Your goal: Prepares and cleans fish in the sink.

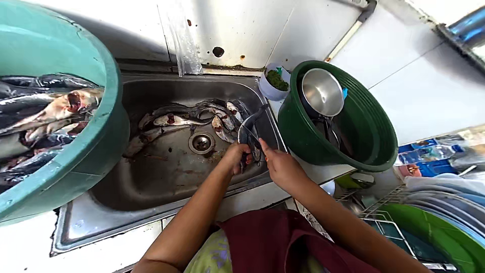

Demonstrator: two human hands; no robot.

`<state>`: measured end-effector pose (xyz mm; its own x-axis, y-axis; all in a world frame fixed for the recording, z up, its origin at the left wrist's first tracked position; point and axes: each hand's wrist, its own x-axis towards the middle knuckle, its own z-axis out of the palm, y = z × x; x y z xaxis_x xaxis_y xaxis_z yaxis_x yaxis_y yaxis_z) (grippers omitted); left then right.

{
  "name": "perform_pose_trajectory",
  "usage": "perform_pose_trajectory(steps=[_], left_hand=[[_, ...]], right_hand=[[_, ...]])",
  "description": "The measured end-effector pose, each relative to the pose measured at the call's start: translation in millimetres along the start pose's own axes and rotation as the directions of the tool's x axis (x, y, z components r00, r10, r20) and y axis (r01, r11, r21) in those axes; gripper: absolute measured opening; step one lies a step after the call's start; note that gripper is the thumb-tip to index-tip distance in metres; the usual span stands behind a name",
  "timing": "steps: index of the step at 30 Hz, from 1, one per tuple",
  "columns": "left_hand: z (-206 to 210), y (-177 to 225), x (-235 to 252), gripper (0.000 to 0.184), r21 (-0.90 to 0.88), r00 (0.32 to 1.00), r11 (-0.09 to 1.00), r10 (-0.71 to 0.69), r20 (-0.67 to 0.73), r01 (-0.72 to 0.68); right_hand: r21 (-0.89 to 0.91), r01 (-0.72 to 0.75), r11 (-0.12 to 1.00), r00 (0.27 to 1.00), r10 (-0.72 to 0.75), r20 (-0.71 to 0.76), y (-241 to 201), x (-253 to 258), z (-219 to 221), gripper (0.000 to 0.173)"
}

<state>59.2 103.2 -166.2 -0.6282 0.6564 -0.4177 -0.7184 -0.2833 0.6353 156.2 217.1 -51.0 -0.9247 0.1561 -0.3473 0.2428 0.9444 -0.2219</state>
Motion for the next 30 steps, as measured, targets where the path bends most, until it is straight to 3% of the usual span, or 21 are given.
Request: perform_pose_trajectory(steps=[4,9,13,18,24,26,30], left_hand=[[-2.3,-1.4,3.5,0.022,0.046,0.993,0.995,0.083,0.081,-0.087],[0.7,-5.0,0.4,0.023,0.188,0.984,0.973,0.103,0.146,-0.130],[5.5,-3.1,-6.8,0.015,0.190,0.977,0.973,0.090,0.195,-0.128],[6.8,-5.8,-7.9,0.022,0.223,0.968,0.968,0.058,0.243,-0.114],[3.1,0.0,-1.0,0.018,0.189,0.978,0.981,0.009,0.209,-0.050],[5.4,-1.8,-0.5,0.018,0.274,0.981,0.958,0.028,0.190,-0.080],[4.6,-5.7,0.8,0.021,0.561,0.970,0.794,0.157,0.185,-0.235]], right_hand=[[-0.098,-0.039,0.994,0.999,0.035,-0.039,-19.1,-0.7,4.9,0.057],[-0.044,-0.040,0.998,0.993,0.035,-0.112,-32.8,33.5,0.3,0.057],[-0.023,-0.023,0.999,0.990,0.019,-0.138,-40.6,54.3,-4.1,0.057],[-0.103,0.010,0.995,0.989,-0.025,-0.144,-28.6,20.3,-1.7,0.058],[-0.197,0.013,0.980,0.993,-0.036,-0.110,-12.0,-19.6,-0.1,0.055],[-0.209,-0.002,0.978,0.992,-0.024,-0.123,-14.7,-11.1,2.3,0.056],[-0.174,-0.098,0.980,0.993,0.084,-0.088,-34.2,28.4,1.3,0.063]])
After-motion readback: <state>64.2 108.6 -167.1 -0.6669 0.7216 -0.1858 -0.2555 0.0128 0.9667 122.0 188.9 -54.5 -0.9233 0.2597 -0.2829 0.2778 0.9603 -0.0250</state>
